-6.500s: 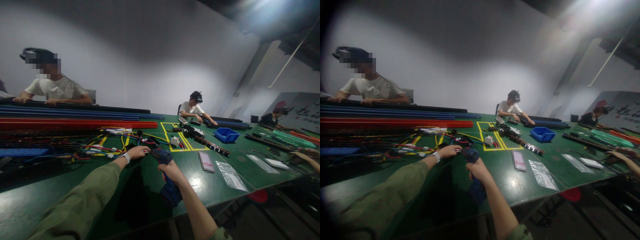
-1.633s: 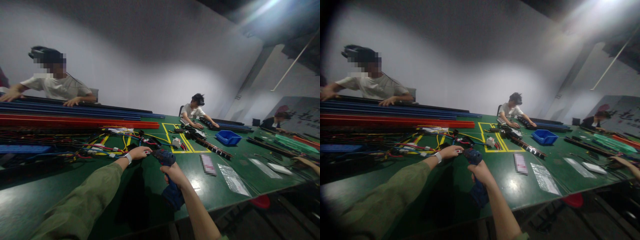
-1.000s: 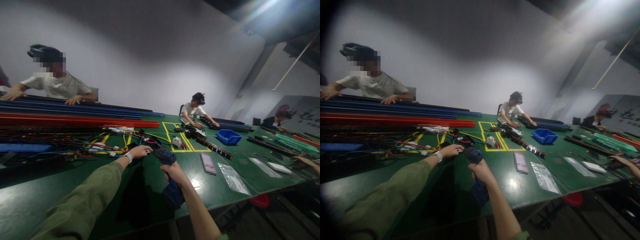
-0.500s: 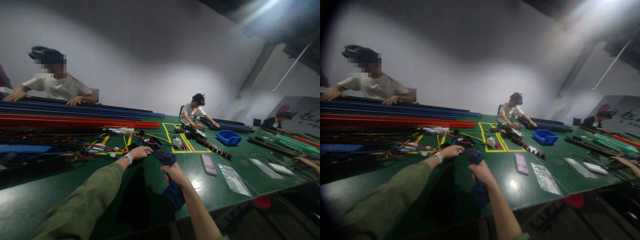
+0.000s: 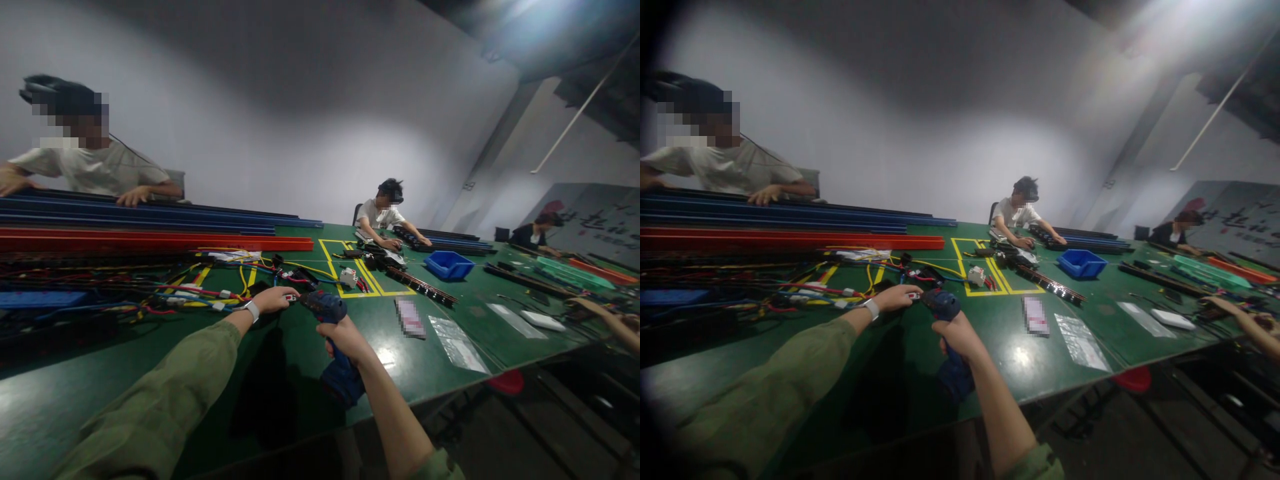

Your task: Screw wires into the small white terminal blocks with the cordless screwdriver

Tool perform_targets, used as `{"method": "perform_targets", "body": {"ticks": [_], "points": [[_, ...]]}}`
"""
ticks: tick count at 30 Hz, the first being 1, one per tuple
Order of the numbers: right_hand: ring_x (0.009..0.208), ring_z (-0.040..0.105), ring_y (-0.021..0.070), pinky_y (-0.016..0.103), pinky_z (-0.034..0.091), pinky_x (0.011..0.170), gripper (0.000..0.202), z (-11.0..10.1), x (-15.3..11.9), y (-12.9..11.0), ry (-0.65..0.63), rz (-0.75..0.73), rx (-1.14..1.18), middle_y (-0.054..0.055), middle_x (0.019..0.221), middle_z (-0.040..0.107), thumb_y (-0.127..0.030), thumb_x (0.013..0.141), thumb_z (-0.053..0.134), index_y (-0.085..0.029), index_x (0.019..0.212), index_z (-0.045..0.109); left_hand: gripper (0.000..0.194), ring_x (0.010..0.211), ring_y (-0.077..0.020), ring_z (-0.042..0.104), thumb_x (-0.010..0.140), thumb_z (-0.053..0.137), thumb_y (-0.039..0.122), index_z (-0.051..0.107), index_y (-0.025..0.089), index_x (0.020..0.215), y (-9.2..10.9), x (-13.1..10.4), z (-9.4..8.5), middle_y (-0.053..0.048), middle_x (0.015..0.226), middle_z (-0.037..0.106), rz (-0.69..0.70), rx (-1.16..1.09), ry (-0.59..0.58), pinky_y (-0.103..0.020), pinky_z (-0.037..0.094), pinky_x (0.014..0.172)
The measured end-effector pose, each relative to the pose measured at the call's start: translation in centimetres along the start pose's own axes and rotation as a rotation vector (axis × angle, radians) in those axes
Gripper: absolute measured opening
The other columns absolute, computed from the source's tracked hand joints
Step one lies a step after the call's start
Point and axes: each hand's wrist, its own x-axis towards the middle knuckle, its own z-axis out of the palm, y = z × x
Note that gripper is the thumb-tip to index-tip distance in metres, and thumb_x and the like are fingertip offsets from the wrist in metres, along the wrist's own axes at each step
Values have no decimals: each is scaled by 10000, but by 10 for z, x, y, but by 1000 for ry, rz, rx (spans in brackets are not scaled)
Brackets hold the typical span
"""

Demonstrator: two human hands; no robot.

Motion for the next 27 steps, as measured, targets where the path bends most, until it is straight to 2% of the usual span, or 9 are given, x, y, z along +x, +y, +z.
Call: {"method": "perform_targets", "body": {"ticks": [6, 14, 27], "points": [[349, 449, 109, 196, 330, 375, 216, 0, 0, 0, 8, 30, -11, -103, 398, 432, -250, 715, 584, -191, 905, 501, 511, 1072, -237, 613, 693, 527, 195, 657, 219, 1187, 3, -1, -2, -25, 1159, 700, 7, 8, -12, -285, 436, 960], [347, 440, 100, 197, 327, 390, 269, 2, -1, -5, 7, 37, 11, -109, 420, 433, -244, 709, 590, -188, 958, 506, 517, 1070, -232, 611, 698, 523, 189, 649, 225, 1197, 3, -3, -2, -22, 1181, 691, -3, 12, -8, -283, 435, 960], [345, 451, 105, 200, 340, 370, 243, 1, 0, -4, -6, 4, -4, -106, 432, 428, -236, 710, 583, -190, 932, 497, 518, 1056, -231, 616, 699, 518, 182, 650, 229, 1197, 6, -6, -4, -20, 1187, 688, 8, 4, -12, -284, 438, 957]]}}
